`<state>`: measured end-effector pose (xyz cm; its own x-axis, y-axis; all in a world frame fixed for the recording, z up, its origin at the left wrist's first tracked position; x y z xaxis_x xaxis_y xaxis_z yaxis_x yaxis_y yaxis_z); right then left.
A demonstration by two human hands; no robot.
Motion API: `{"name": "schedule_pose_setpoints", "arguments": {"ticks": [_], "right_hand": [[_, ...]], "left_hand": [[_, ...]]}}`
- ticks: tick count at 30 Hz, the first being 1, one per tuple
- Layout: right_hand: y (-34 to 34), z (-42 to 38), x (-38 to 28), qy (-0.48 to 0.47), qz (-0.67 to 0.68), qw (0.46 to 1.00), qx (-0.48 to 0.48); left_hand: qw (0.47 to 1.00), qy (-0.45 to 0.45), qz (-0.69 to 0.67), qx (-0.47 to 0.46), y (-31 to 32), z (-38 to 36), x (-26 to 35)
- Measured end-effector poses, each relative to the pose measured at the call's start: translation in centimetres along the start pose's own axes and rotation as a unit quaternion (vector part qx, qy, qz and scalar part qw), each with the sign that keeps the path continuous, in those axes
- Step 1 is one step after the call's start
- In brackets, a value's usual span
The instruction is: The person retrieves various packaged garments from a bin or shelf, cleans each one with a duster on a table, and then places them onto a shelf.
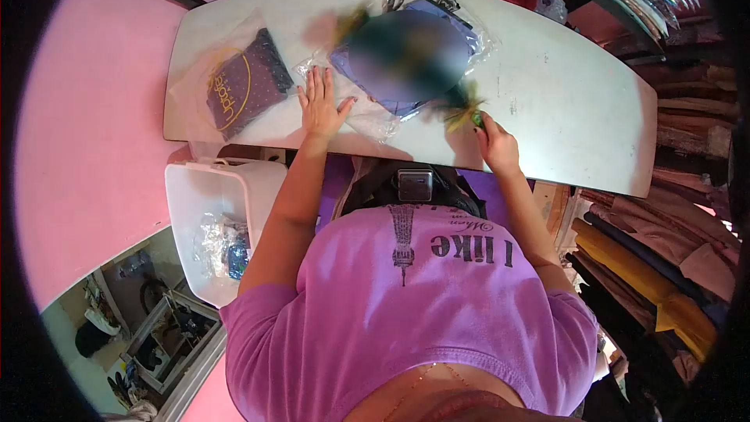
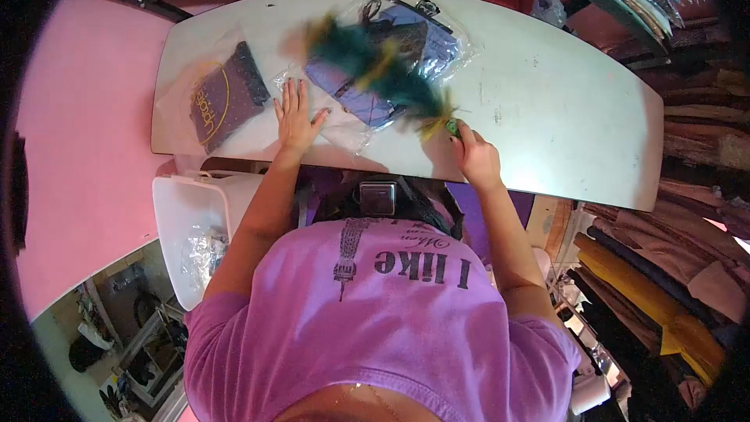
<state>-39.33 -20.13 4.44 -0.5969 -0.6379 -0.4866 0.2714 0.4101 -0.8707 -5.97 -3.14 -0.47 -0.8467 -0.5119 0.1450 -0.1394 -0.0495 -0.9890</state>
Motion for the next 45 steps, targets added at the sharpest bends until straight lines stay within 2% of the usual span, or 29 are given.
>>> {"name": "schedule_pose_setpoints", "arguments": {"ticks": [1,3,4,6,7,9,11,14,15,18,20,21,22,23,24,25,26,27,29,30,31,34,36,39,40,41,42,45], "right_hand": [[0.3,-0.2,0.4,-0.001,0.001,1.000,-0.003],[0.4,0.0,1.5,0.055,0.002,0.998,0.027],[0.3,0.1,2.0,0.085,0.046,0.994,0.046],[-0.7,0.2,0.7,0.076,0.065,0.994,0.037],[-0.9,0.1,0.4,0.069,0.081,0.994,0.033],[0.3,-0.4,0.5,-0.064,0.046,0.997,0.026],[1.3,-0.2,1.5,-0.052,-0.028,0.996,-0.070],[1.6,1.3,4.3,0.077,-0.034,0.996,-0.007],[0.5,1.8,3.7,0.062,0.010,0.998,0.029],[-0.3,1.5,2.1,0.013,0.066,0.997,0.038],[0.6,-0.4,1.3,-0.146,0.043,0.987,-0.043],[0.4,-1.4,-0.1,-0.144,0.002,0.978,-0.151],[1.1,-1.8,0.0,-0.234,0.060,0.961,-0.131],[1.5,-1.9,-0.4,-0.322,0.119,0.933,-0.108],[1.1,-1.7,-0.1,-0.328,0.117,0.931,-0.107],[0.5,-1.5,0.5,-0.289,0.075,0.938,-0.178],[0.1,-1.3,0.7,-0.245,0.033,0.936,-0.249],[0.4,-0.9,0.3,-0.248,0.034,0.935,-0.250],[1.0,0.3,-1.0,-0.097,0.134,0.975,-0.147],[1.3,0.6,-2.2,-0.065,0.148,0.981,-0.110],[1.6,0.9,-2.8,-0.067,0.149,0.980,-0.111],[2.3,1.6,-4.2,-0.126,0.045,0.968,-0.214],[1.1,3.0,-5.7,-0.115,0.064,0.974,-0.183],[1.3,5.0,-7.0,-0.090,0.076,0.983,-0.140],[1.5,5.6,-7.2,-0.096,0.011,0.981,-0.166],[1.7,6.3,-7.3,-0.101,-0.054,0.975,-0.192],[1.8,7.3,-6.9,-0.093,-0.055,0.976,-0.188],[0.9,10.8,-5.1,0.047,-0.098,0.991,-0.074]], "left_hand": [[1.000,-0.002,0.001,-0.002,0.1,-0.5,-0.1],[0.994,0.055,-0.001,0.093,-0.3,-1.2,0.3],[0.994,0.050,-0.001,0.094,-0.1,-1.9,0.7],[0.959,0.217,-0.170,0.070,0.3,-5.1,2.4],[0.959,0.215,-0.170,0.068,0.2,-6.4,3.3],[0.943,0.284,-0.173,-0.006,-0.4,-8.1,5.3],[0.942,0.285,-0.175,0.019,1.4,-8.8,4.5],[0.948,0.273,-0.155,0.050,1.3,-9.4,4.5],[0.954,0.263,-0.132,0.053,0.9,-9.7,4.6],[0.960,0.257,-0.092,0.061,0.1,-10.2,4.6],[0.961,0.247,-0.105,0.070,-0.7,-10.7,4.3],[0.961,0.237,-0.120,0.078,-1.0,-11.1,4.1],[0.962,0.234,-0.118,0.082,-1.2,-11.6,3.5],[0.977,0.159,-0.126,0.062,-1.6,-12.2,2.4],[0.987,0.081,-0.133,0.044,-1.8,-12.4,1.5],[0.987,0.076,-0.131,0.048,-1.9,-12.4,1.0],[0.975,0.034,-0.154,0.154,-2.3,-12.6,0.6],[0.951,-0.007,-0.175,0.256,-2.7,-12.7,0.4],[0.944,-0.022,-0.190,0.269,-3.4,-11.9,0.5],[0.936,-0.036,-0.206,0.283,-4.0,-11.1,0.8],[0.936,-0.038,-0.204,0.284,-4.7,-10.1,1.1],[0.958,-0.026,-0.169,0.230,-5.6,-7.4,2.4],[0.980,-0.035,-0.115,0.156,-4.8,-5.9,2.6],[0.990,-0.018,-0.097,0.099,-1.6,-4.1,1.9],[0.990,-0.010,-0.100,0.100,-0.7,-3.8,1.6],[0.997,-0.029,-0.053,0.040,0.2,-3.9,1.3],[0.999,-0.046,-0.004,-0.021,0.4,-3.8,1.1],[0.999,-0.042,0.019,0.017,0.6,-3.8,1.2]]}}
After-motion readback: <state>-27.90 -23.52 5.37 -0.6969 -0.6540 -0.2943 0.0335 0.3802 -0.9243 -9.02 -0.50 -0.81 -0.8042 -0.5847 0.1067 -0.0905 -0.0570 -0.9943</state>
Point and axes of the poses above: each hand's wrist, its own z-axis towards the middle knuckle, its own y-axis out of the palm, x = y × z, the point moved 1 cm from there along z, towards the middle knuckle, and after that the axes turned 9 degrees about -x, right-handed, at the moved point
